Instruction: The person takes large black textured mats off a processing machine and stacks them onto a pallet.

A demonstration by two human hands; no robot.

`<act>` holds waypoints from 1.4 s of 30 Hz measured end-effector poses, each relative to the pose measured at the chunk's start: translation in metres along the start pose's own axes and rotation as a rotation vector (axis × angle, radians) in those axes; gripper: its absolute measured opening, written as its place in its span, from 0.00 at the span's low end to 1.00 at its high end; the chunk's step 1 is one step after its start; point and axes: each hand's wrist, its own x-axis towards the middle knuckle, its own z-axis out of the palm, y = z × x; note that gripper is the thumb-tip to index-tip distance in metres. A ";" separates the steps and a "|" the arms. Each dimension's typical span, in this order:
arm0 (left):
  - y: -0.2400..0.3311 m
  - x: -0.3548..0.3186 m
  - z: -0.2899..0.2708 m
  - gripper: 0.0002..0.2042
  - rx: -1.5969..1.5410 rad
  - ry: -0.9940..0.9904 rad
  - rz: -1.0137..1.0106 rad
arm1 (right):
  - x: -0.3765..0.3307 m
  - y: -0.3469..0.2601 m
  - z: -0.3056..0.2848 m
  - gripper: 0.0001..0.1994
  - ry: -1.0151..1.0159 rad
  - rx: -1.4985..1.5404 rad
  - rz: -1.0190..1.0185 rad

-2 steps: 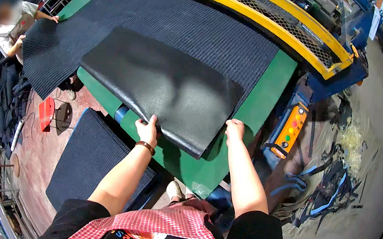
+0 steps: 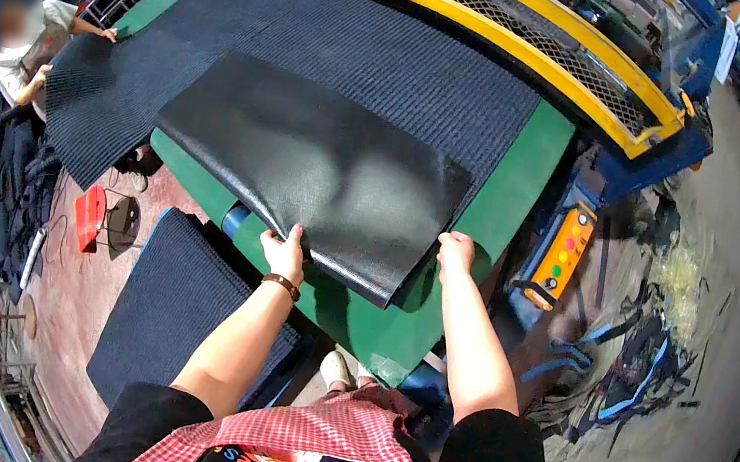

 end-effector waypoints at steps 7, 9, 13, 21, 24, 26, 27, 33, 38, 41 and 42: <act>0.042 0.004 -0.049 0.18 -0.344 -0.046 -0.097 | 0.039 -0.038 -0.008 0.08 0.005 0.172 0.058; 0.044 0.013 -0.089 0.17 -0.431 -0.109 -0.105 | 0.053 -0.041 -0.007 0.15 -0.129 0.487 0.045; 0.023 0.031 -0.182 0.15 -0.407 -0.177 -0.179 | 0.070 -0.025 -0.021 0.23 -0.171 0.566 0.199; 0.011 0.053 -0.320 0.18 -0.326 -0.172 0.001 | -0.096 0.035 0.047 0.19 0.168 0.174 -0.287; -0.001 0.066 -0.407 0.17 -0.376 -0.188 0.044 | -0.163 0.069 0.101 0.17 0.144 0.193 -0.475; -0.019 0.074 -0.479 0.17 -0.396 -0.207 0.083 | -0.217 0.103 0.144 0.18 0.085 0.230 -0.468; -0.032 0.077 -0.515 0.17 -0.324 -0.185 0.127 | -0.240 0.129 0.164 0.19 0.058 0.203 -0.509; -0.116 0.066 -0.729 0.19 -0.148 0.085 0.154 | -0.401 0.298 0.296 0.21 -0.170 0.136 -0.124; -0.326 0.066 -0.875 0.22 0.069 0.333 0.110 | -0.383 0.506 0.342 0.16 -0.285 0.315 0.297; -0.446 0.062 -0.897 0.27 0.813 0.428 -0.099 | -0.382 0.590 0.366 0.15 -0.261 0.156 0.452; -0.487 0.054 -0.899 0.29 1.047 0.425 -0.270 | -0.384 0.610 0.368 0.16 -0.229 0.060 0.522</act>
